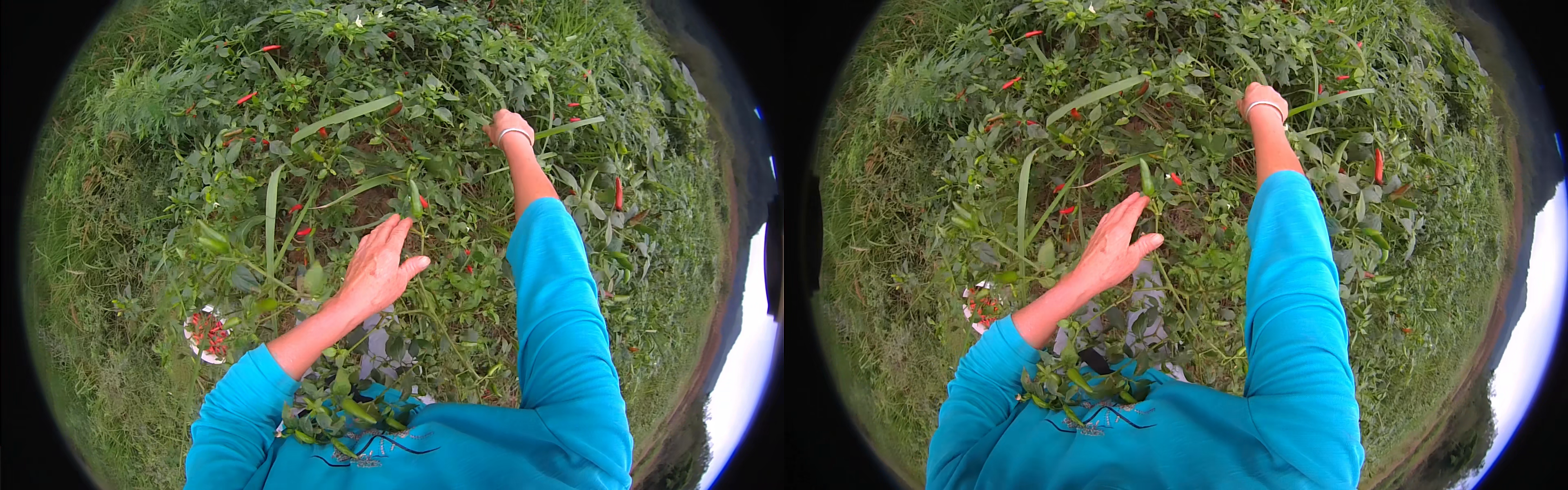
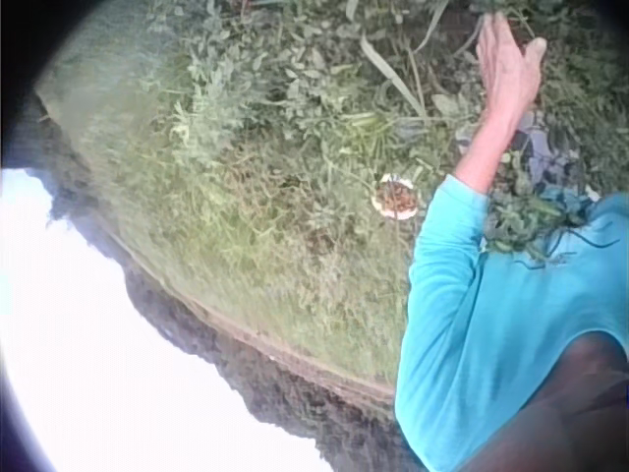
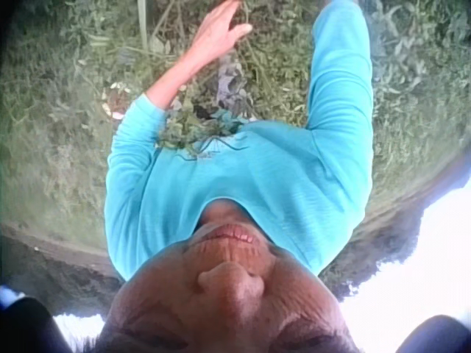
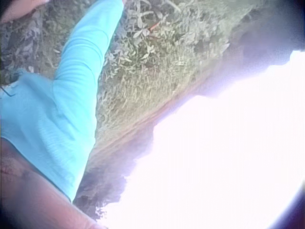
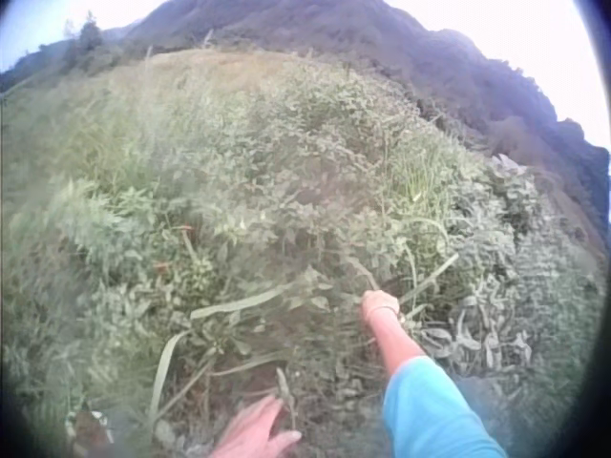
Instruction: The person picks red chili peppers from plants by hand and places them into a white bowl on the ground. The person moves among the plants, reaches into foliage, and repeatedly adds harvested peppers to the bowl.
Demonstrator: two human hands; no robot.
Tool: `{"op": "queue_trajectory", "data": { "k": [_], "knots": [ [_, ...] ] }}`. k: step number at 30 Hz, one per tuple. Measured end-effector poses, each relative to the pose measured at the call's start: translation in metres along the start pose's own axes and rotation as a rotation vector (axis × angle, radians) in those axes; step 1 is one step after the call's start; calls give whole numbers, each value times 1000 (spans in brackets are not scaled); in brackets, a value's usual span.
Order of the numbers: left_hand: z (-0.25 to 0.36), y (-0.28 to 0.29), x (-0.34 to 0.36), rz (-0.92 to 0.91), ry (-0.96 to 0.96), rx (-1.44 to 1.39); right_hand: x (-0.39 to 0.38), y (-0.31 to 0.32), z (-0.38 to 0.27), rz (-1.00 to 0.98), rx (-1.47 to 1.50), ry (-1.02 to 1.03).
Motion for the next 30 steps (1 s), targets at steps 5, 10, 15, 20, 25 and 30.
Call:
{"op": "queue_trajectory", "data": {
  "k": [5,10,15,20,25,30],
  "knots": [
    [-22,-2,-1,-23,111,-109,16,-38,4,-122,-212,54],
    [-31,-5,2,-29,148,-147,24,-63,16,-232,-281,77],
    [-37,-9,9,-37,153,-149,19,-81,33,-279,-250,92],
    [-36,-11,14,-10,148,-142,22,-80,51,-363,-17,218],
    [-40,-13,14,-31,177,-190,4,-90,68,-302,109,253],
    [-45,-14,12,-43,200,-216,-5,-105,61,-221,397,200]
  ]
}}
Point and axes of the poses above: each hand's wrist, its own x-axis towards the middle knuckle, its own y-axis out of the back of the hand, z = x × y, the point moved 2 cm from there along x, towards the middle knuckle, and after that the axes turned 12 degrees about y, right-handed, at the moved point
